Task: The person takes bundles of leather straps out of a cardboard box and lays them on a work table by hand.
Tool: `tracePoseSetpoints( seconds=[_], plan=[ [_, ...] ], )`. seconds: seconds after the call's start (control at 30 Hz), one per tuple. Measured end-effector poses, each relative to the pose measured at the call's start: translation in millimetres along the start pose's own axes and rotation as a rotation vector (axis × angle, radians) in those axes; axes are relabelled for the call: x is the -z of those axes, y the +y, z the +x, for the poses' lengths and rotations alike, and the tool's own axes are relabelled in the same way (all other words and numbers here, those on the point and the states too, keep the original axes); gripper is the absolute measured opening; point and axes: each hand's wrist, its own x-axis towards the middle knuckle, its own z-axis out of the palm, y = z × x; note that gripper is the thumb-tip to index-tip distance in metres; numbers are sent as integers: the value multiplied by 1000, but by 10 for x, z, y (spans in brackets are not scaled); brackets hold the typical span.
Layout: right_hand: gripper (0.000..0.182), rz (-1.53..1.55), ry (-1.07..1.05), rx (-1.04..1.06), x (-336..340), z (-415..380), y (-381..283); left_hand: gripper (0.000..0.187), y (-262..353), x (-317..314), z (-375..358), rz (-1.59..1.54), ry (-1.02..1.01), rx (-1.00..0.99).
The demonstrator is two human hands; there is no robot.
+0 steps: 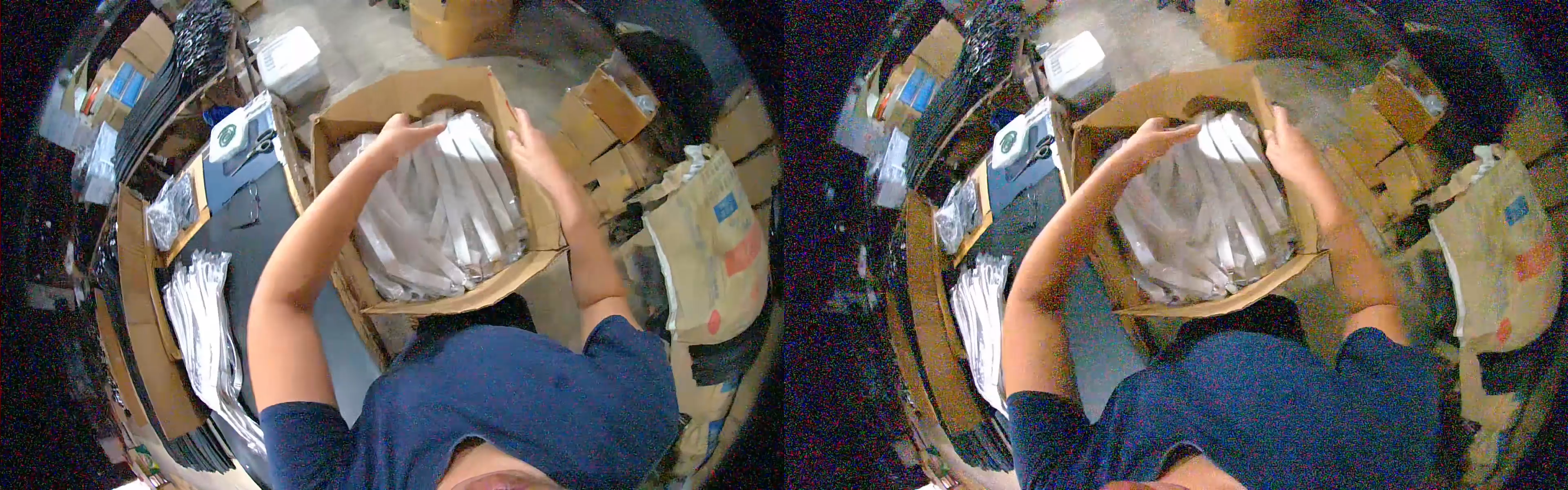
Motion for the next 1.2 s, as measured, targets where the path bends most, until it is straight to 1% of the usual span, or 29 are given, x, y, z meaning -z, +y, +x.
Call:
tracePoseSetpoints(
  seconds=[0.03, 0.07, 0.1, 0.13, 0.17, 0.2, 0.27, 0.3, 0.33, 0.4, 0.43, 0.47, 0.57, 0.63, 0.67, 0.7, 0.73, 0.77, 0.8, 0.83, 0.87, 0.9, 0.93, 0.97, 1.0, 1.07, 1.13, 1.17, 1.2],
  plan=[
    [41, 60, -4, 26, 54, -25, -68, 65, -121, -70, 235, 1, -18, -123],
    [41, 62, 8, 17, 33, -13, -22, 65, -238, -136, 465, 10, -28, -130],
    [40, 51, 49, 74, -14, -9, 54, 64, -334, -199, 680, 52, 91, -13],
    [39, 40, 88, 129, -44, -7, 99, 64, -178, -257, 626, 47, 135, 73],
    [38, 49, 48, 77, -5, -11, 21, 65, -38, -316, 585, 39, 179, 158],
    [38, 52, 56, 64, 13, -25, -19, 65, 42, -361, 576, 49, 167, 157],
    [38, 51, 12, 20, 50, -43, -116, 96, 156, -426, 558, 110, 11, 201],
    [38, -13, -43, -29, 111, -43, -198, 101, 216, -454, 487, 138, -18, 66],
    [38, -10, -40, -35, 112, -45, -203, 101, 138, -515, 578, 142, -23, 67],
    [38, 22, -3, -21, 111, -45, -198, 102, -121, -668, 818, 356, 144, 259],
    [38, 25, -4, -24, 114, -47, -202, 102, 68, -702, 629, 466, 199, 239],
    [38, 38, -41, -56, 124, -47, -209, 102, 72, -704, 595, 467, 198, 241],
    [39, 58, -102, -115, 190, -50, -266, 95, 61, -680, 505, 357, 174, 270],
    [39, 73, -132, -143, 161, -54, -246, 85, 11, -658, 388, 212, 207, 201],
    [39, 52, -51, -70, 115, -55, -192, 85, 4, -652, 294, 215, 208, 207],
    [40, 30, 31, 2, 85, -53, -162, 84, -1, -645, 195, 137, 229, 109],
    [40, 35, 28, 1, 81, -43, -160, 82, -4, -629, 150, 59, 249, 12],
    [39, 41, 19, -6, 86, -42, -173, 81, -85, -607, 177, 177, 238, 50],
    [39, 46, 8, -13, 94, -47, -194, 81, -131, -582, 159, 179, 240, 56],
    [39, 51, 3, -11, 117, -48, -223, 81, -143, -556, 118, 11, 177, 85],
    [40, 56, -60, -66, 152, -45, -256, 81, -152, -537, 85, -158, 116, 112],
    [41, 61, -122, -119, 165, -45, -276, 81, -187, -529, 83, -159, 123, 115],
    [41, 63, -127, -114, 137, -44, -259, 81, -169, -523, 64, -268, 137, 164],
    [40, 62, -80, -86, 98, -41, -220, 81, -149, -518, 41, -377, 152, 212],
    [40, 61, -32, -58, 83, -43, -190, 81, -137, -501, 5, -381, 158, 213],
    [40, 76, -61, -80, 205, -71, -253, 87, 328, -423, -288, -493, -33, 328],
    [39, 107, -100, -65, 205, -54, -279, 69, -72, -432, -116, -495, -67, 172],
    [40, 121, -70, -48, 167, -46, -218, 79, 294, -405, -396, -688, -142, 172],
    [40, 133, -42, -33, 140, -26, -190, 85, 324, -350, -432, -764, -233, 152]
  ],
)
